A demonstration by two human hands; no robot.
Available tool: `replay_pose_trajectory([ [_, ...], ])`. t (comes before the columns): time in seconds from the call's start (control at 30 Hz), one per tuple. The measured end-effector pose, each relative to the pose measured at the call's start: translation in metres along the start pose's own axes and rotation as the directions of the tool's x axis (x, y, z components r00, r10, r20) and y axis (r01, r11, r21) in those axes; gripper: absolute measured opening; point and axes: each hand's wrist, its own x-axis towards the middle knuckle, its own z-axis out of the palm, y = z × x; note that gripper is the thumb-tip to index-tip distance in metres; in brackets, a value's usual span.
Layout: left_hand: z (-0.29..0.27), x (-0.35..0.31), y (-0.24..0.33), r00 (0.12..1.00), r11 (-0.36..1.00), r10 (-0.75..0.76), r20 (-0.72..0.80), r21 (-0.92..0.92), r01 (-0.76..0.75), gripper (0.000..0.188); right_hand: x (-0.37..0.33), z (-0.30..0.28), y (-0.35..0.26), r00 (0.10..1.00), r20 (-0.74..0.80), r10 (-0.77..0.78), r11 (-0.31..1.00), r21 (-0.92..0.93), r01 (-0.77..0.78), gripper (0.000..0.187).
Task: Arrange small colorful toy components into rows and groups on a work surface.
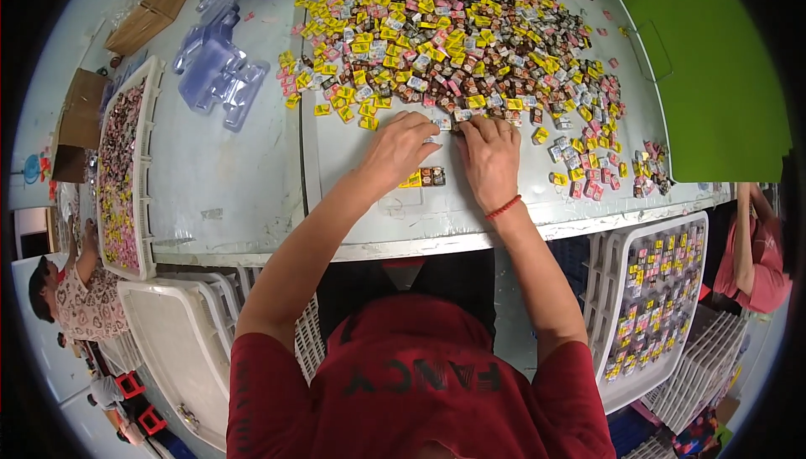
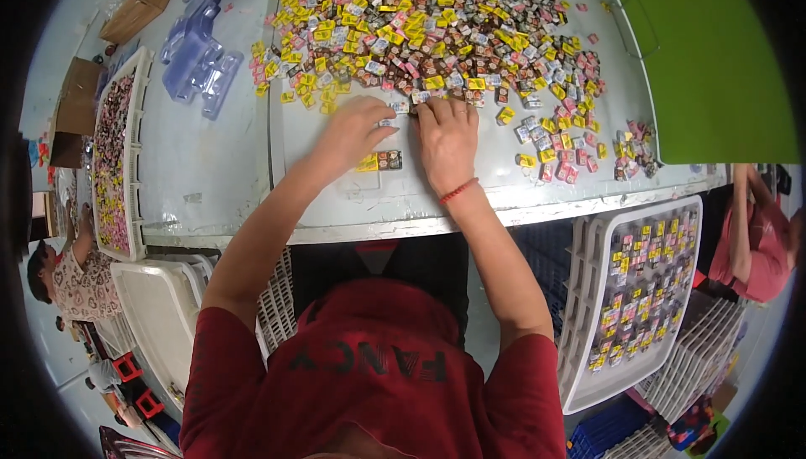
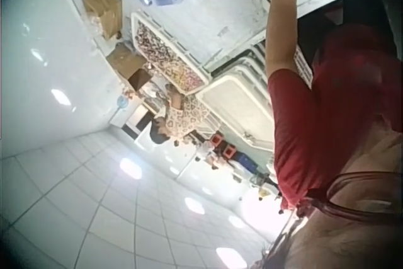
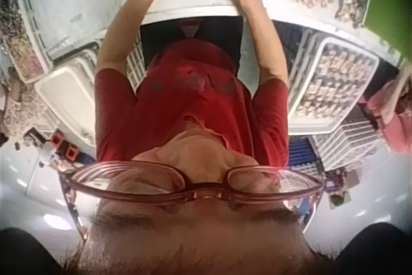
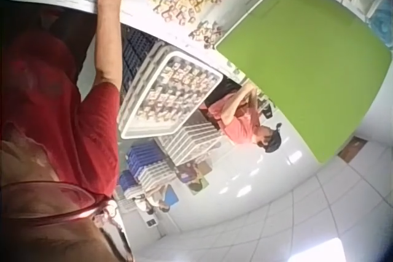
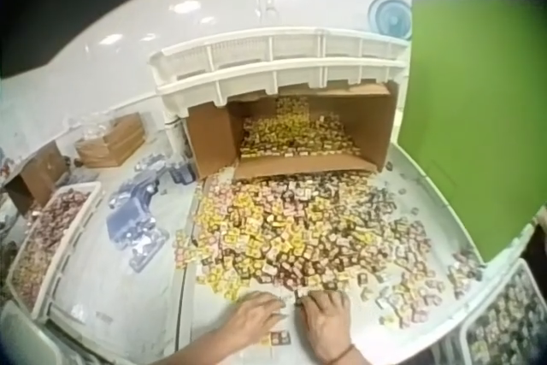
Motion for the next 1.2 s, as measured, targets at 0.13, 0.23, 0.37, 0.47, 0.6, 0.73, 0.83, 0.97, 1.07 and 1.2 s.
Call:
replay_pose_trajectory([
  [0.13,0.001,0.005,-0.006,0.987,1.0,-0.005,-0.16,-0.026,0.001,0.025,-0.003,0.003,-0.004,0.998,0.053,0.016,0.997,-0.071,-0.012,0.02],
  [0.23,0.002,0.018,-0.002,0.99,0.996,0.089,-0.111,-0.005,-0.09,0.023,-0.01,-0.001,-0.009,0.997,0.07,0.041,0.993,-0.114,-0.033,0.019],
  [0.37,0.003,0.024,-0.008,0.993,0.997,0.08,0.081,0.002,-0.081,0.023,-0.014,-0.006,-0.013,0.993,0.113,0.041,0.998,-0.058,-0.034,0.02],
  [0.47,-0.006,0.019,-0.016,0.973,0.991,0.116,0.2,-0.095,-0.099,0.023,-0.015,-0.015,-0.011,0.989,0.14,0.052,0.999,0.009,-0.054,0.022],
  [0.6,-0.027,0.013,-0.019,0.979,0.983,0.101,0.18,-0.171,-0.07,0.024,-0.015,-0.026,-0.002,0.983,0.165,0.086,0.996,-0.002,-0.087,0.022],
  [0.73,-0.037,0.001,0.0,0.984,0.996,-0.026,0.174,-0.08,0.04,0.028,-0.01,-0.024,0.007,0.984,0.127,0.123,0.985,-0.135,-0.106,0.02],
  [0.83,-0.026,-0.004,0.001,0.986,0.995,-0.065,0.157,-0.061,0.076,0.03,-0.005,-0.017,0.0,0.986,0.118,0.122,0.985,-0.134,-0.106,0.02],
  [0.97,-0.017,0.0,0.0,0.986,0.992,-0.075,0.152,-0.089,0.089,0.033,-0.005,-0.011,-0.011,0.973,0.176,0.149,0.989,-0.047,-0.143,0.016],
  [1.07,-0.015,-0.001,0.001,0.975,0.966,-0.159,0.153,-0.179,0.185,0.035,-0.008,-0.011,-0.004,0.963,0.222,0.153,0.983,0.063,-0.171,0.016],
  [1.2,-0.004,-0.004,0.01,0.998,0.996,-0.005,-0.057,-0.089,0.0,0.036,-0.007,-0.014,0.009,0.975,0.202,0.091,0.994,0.049,-0.103,0.024],
])
